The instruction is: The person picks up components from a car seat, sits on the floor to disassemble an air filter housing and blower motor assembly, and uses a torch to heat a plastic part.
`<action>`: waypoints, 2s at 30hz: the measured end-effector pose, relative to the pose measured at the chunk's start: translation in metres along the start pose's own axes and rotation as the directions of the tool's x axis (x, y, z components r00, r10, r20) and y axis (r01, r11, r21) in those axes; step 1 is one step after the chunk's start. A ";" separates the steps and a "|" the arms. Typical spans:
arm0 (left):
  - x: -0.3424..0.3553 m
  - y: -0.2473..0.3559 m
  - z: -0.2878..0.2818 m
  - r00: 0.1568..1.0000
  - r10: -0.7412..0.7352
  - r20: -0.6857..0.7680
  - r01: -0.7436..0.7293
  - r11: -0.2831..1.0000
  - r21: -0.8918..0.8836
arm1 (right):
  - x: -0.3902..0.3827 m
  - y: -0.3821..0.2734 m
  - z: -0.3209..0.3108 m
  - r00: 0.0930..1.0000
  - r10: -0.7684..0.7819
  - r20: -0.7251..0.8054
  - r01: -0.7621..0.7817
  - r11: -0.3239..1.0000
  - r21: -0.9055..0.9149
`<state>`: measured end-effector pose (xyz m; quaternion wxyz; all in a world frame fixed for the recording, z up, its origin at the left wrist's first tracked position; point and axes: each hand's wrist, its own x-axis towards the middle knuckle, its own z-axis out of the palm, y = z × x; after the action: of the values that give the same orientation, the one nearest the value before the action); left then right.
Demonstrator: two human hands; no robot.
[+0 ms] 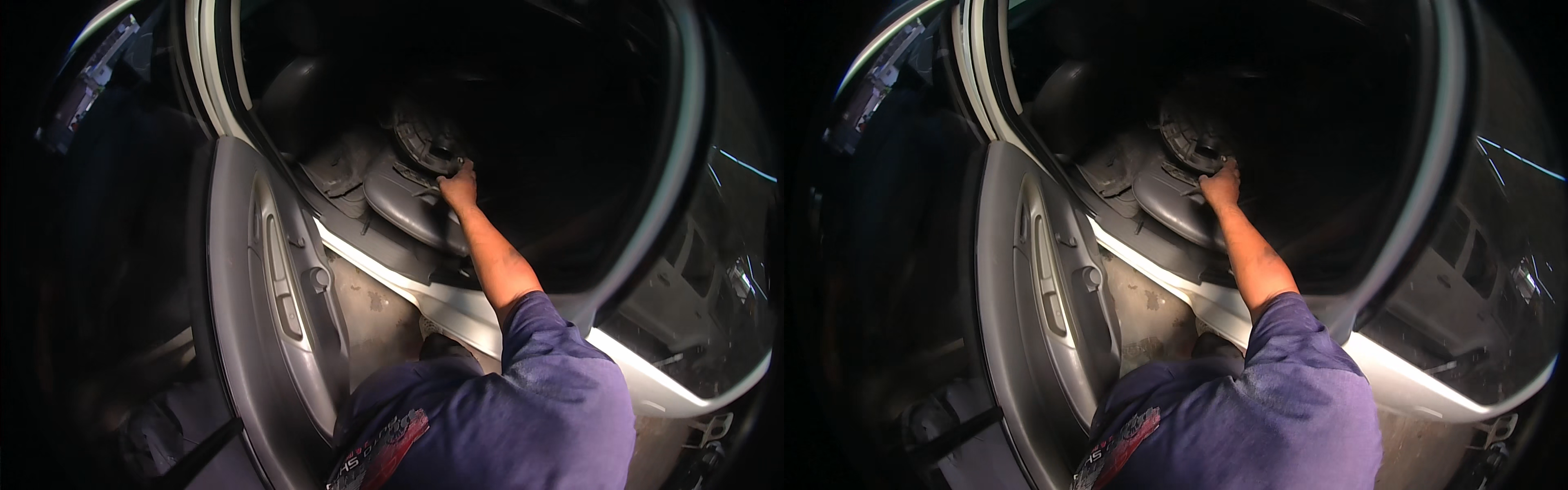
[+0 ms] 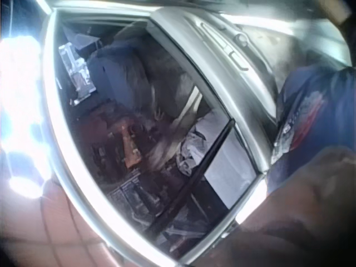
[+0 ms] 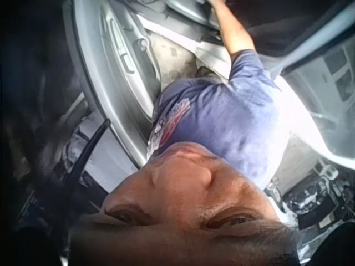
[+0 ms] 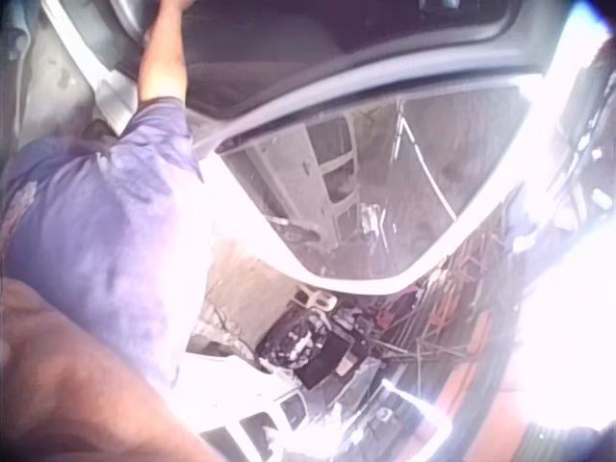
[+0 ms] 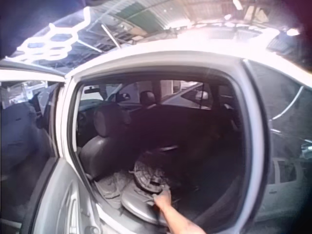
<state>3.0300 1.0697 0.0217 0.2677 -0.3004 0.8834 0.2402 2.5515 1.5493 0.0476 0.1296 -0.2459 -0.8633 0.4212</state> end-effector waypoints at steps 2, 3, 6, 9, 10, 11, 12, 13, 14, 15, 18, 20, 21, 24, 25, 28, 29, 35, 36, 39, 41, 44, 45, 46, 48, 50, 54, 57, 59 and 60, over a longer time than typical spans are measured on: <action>0.001 0.019 0.006 0.999 -0.033 0.010 0.033 0.999 -0.029 | 0.032 -0.002 0.006 0.999 -0.020 -0.034 0.018 0.999 -0.045; -0.001 0.025 0.007 0.999 -0.050 0.013 0.051 0.998 -0.041 | 0.041 -0.003 0.010 0.997 -0.058 -0.060 0.053 0.996 -0.072; 0.002 0.040 0.007 0.996 -0.081 0.020 0.082 0.994 -0.070 | 0.054 -0.006 0.020 0.989 -0.088 -0.120 0.073 0.990 -0.125; -0.001 0.045 0.006 0.992 -0.120 0.038 0.123 0.988 -0.097 | 0.071 -0.003 0.009 0.999 -0.036 -0.033 0.033 0.995 -0.095; -0.001 0.047 0.006 0.991 -0.130 0.043 0.134 0.985 -0.110 | 0.072 -0.007 0.007 0.994 -0.085 -0.068 0.070 0.978 -0.198; -0.001 0.048 0.006 0.989 -0.141 0.046 0.145 0.982 -0.118 | 0.082 -0.005 0.012 0.986 -0.155 -0.068 0.136 0.963 -0.234; 0.003 0.054 0.010 0.989 -0.133 0.059 0.139 0.982 -0.129 | 0.099 0.008 0.010 0.971 -0.224 -0.079 0.194 0.940 -0.281; 0.003 0.053 0.012 0.988 -0.139 0.062 0.147 0.979 -0.139 | 0.102 0.006 0.014 0.954 -0.291 -0.070 0.256 0.914 -0.315; 0.002 0.051 0.013 0.986 -0.151 0.067 0.160 0.977 -0.144 | 0.106 0.005 0.015 0.970 -0.238 -0.056 0.208 0.925 -0.319; 0.003 0.050 0.013 0.985 -0.159 0.068 0.168 0.975 -0.148 | 0.109 0.003 0.017 0.965 -0.258 -0.055 0.223 0.909 -0.352; 0.003 0.047 0.013 0.984 -0.160 0.084 0.172 0.971 -0.168 | 0.132 -0.007 -0.001 0.943 -0.330 0.038 0.305 0.814 -0.494; 0.004 0.049 0.016 0.984 -0.148 0.096 0.163 0.969 -0.183 | 0.165 -0.034 -0.037 0.953 -0.269 0.142 0.303 0.820 -0.485; 0.009 0.055 0.022 0.986 -0.120 0.114 0.141 0.971 -0.196 | 0.192 -0.043 -0.063 0.974 -0.176 0.146 0.223 0.875 -0.430; 0.014 0.057 0.027 0.985 -0.105 0.135 0.133 0.968 -0.213 | 0.210 -0.075 -0.102 0.983 -0.004 0.184 0.042 0.979 -0.201; 0.015 0.054 0.025 0.985 -0.108 0.134 0.135 0.967 -0.216 | 0.198 -0.088 -0.112 0.985 -0.015 0.175 0.035 0.993 -0.113; 0.023 0.064 0.044 0.980 -0.070 0.186 0.113 0.966 -0.234 | 0.206 -0.079 -0.156 0.994 -0.006 0.113 0.003 1.000 0.027; 0.027 0.071 0.053 0.976 -0.049 0.212 0.102 0.964 -0.244 | 0.215 -0.071 -0.173 0.996 0.001 0.091 -0.006 0.998 0.057; 0.038 0.072 0.091 0.941 -0.058 0.333 0.134 0.968 -0.211 | 0.192 -0.105 -0.199 0.998 -0.030 0.046 0.016 0.960 0.278; 0.041 0.076 0.103 0.929 -0.056 0.366 0.136 0.971 -0.197 | 0.205 -0.098 -0.202 0.999 -0.045 0.031 0.033 0.951 0.309; 0.050 0.088 0.134 0.885 -0.036 0.465 0.112 0.984 -0.138 | 0.248 -0.084 -0.211 0.990 -0.137 0.045 0.127 0.978 0.167; 0.058 0.092 0.145 0.859 -0.029 0.511 0.053 0.998 -0.031 | 0.262 -0.091 -0.199 0.977 -0.182 0.110 0.190 0.980 -0.065; 0.069 0.158 0.070 0.768 0.064 0.637 0.207 0.916 -0.343 | 0.224 -0.079 -0.165 0.998 -0.033 -0.051 0.042 0.982 0.186; 0.083 0.171 0.043 0.854 0.260 0.451 -0.003 0.869 -0.495 | 0.205 -0.094 -0.157 0.997 -0.025 -0.071 0.039 0.976 0.216; 0.097 0.187 0.019 0.952 0.254 0.171 -0.125 0.831 -0.542 | 0.183 -0.118 -0.146 0.997 -0.023 -0.075 0.041 0.967 0.251; 0.102 0.262 -0.032 0.974 0.199 0.111 -0.047 0.653 -0.756 | 0.181 -0.120 -0.152 0.996 0.061 -0.067 -0.044 0.971 0.235; 0.105 0.306 -0.062 0.968 0.247 0.041 -0.105 0.547 -0.830 | 0.200 -0.118 -0.155 0.980 0.200 0.002 -0.197 0.961 0.193; 0.134 0.291 -0.030 0.969 0.246 -0.018 -0.155 0.550 -0.821 | 0.208 -0.108 -0.172 0.994 0.104 -0.023 -0.093 0.949 0.301; 0.147 0.288 -0.018 0.967 0.144 0.212 0.064 0.666 -0.743 | 0.208 -0.124 -0.188 1.000 0.018 0.026 -0.025 0.944 0.328; 0.181 0.308 -0.002 0.961 0.248 0.124 -0.105 0.739 -0.666 | 0.202 -0.128 -0.197 0.999 -0.031 0.036 0.014 0.911 0.412; 0.189 0.340 -0.002 0.945 0.301 0.127 -0.120 0.681 -0.722 | 0.195 -0.130 -0.205 1.000 -0.003 0.002 0.002 0.919 0.395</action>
<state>2.6772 1.2323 -0.0037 0.2053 -0.2446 0.7146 0.6224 2.4341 1.7218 0.2788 0.1758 -0.2131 -0.7611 0.5869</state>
